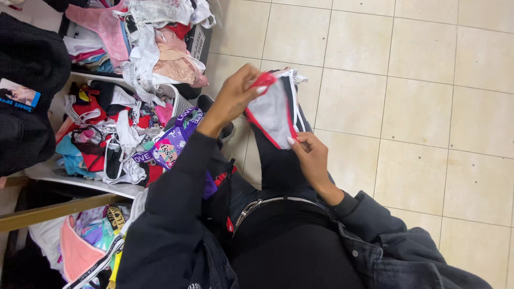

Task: The person picks up various types of underwear and bras from a large pile, showing several items to the camera one at a time.

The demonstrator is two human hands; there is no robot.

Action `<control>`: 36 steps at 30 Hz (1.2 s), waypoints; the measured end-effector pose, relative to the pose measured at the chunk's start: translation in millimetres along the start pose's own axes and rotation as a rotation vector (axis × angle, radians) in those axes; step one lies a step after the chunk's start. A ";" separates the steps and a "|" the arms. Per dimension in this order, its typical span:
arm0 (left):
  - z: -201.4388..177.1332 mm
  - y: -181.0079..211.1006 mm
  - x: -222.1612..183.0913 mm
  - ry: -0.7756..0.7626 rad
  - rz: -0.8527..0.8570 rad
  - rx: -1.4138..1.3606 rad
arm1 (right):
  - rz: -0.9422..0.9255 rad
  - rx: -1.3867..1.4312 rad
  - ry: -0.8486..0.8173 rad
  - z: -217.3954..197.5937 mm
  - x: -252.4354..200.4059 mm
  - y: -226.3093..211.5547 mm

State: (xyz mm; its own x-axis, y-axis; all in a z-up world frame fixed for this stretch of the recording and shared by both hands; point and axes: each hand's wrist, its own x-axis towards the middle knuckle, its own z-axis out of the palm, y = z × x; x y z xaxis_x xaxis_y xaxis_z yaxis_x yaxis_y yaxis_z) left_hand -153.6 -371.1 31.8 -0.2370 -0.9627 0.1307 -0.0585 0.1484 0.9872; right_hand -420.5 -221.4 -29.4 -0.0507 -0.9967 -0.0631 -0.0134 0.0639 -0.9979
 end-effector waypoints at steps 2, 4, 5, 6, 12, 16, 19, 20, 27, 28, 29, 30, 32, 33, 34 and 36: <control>5.6 49.6 17.4 -0.171 0.106 -0.071 | -0.146 -0.155 0.026 2.9 -0.8 -18.4; 9.7 58.4 20.4 -0.212 0.106 0.011 | -0.164 -0.137 0.037 4.0 -4.2 -16.5; 12.3 62.6 23.3 -0.251 0.109 0.093 | -0.185 -0.121 0.048 4.2 -5.2 -15.7; 7.5 49.4 27.2 -0.256 0.108 0.092 | -0.183 -0.122 0.053 4.5 -4.1 -14.8; 2.3 18.1 37.8 -0.302 0.052 0.394 | 0.029 -0.144 -0.054 7.0 -2.1 -4.4; 0.6 22.9 34.8 -0.294 0.012 0.548 | 0.033 -0.137 -0.069 6.7 -5.5 -15.9; -2.6 15.6 35.2 -0.279 0.007 0.510 | 0.141 -0.159 -0.065 4.4 -15.6 -29.9; -3.3 13.4 34.2 -0.279 0.035 0.469 | 0.187 -0.228 -0.040 3.6 -20.0 -36.8; 5.5 8.0 35.5 -0.196 0.035 0.511 | -0.839 -0.815 -0.041 29.3 -16.4 -68.4; 9.7 7.4 38.6 -0.175 0.172 0.494 | -0.875 -0.936 -0.088 40.4 -8.5 -76.8; 7.6 7.4 38.8 -0.143 0.297 0.488 | -0.917 -1.042 -0.149 55.0 0.8 -85.4; 16.1 6.9 39.4 -0.111 0.276 0.503 | -0.933 -1.020 -0.183 46.9 18.6 -66.9; 12.0 5.5 28.5 0.021 0.192 0.487 | -0.637 -1.164 -0.395 52.8 54.9 -27.1; 6.5 11.0 12.2 0.078 0.162 0.511 | -0.673 -1.137 -0.453 54.5 51.9 -34.4; 1.9 15.4 -1.8 0.052 0.080 0.853 | -0.694 -1.220 -0.467 55.8 51.6 -41.0; -19.6 46.6 -37.5 0.049 -0.048 1.202 | -0.756 -1.287 -0.506 54.7 57.4 -45.9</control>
State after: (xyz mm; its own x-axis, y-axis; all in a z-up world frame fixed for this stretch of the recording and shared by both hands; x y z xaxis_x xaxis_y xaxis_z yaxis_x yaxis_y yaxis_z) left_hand -128.5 -332.5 74.7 -0.1742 -0.9767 0.1252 -0.9387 0.2031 0.2786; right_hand -368.2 -284.3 11.9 0.6831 -0.7121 0.1620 -0.6997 -0.7017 -0.1340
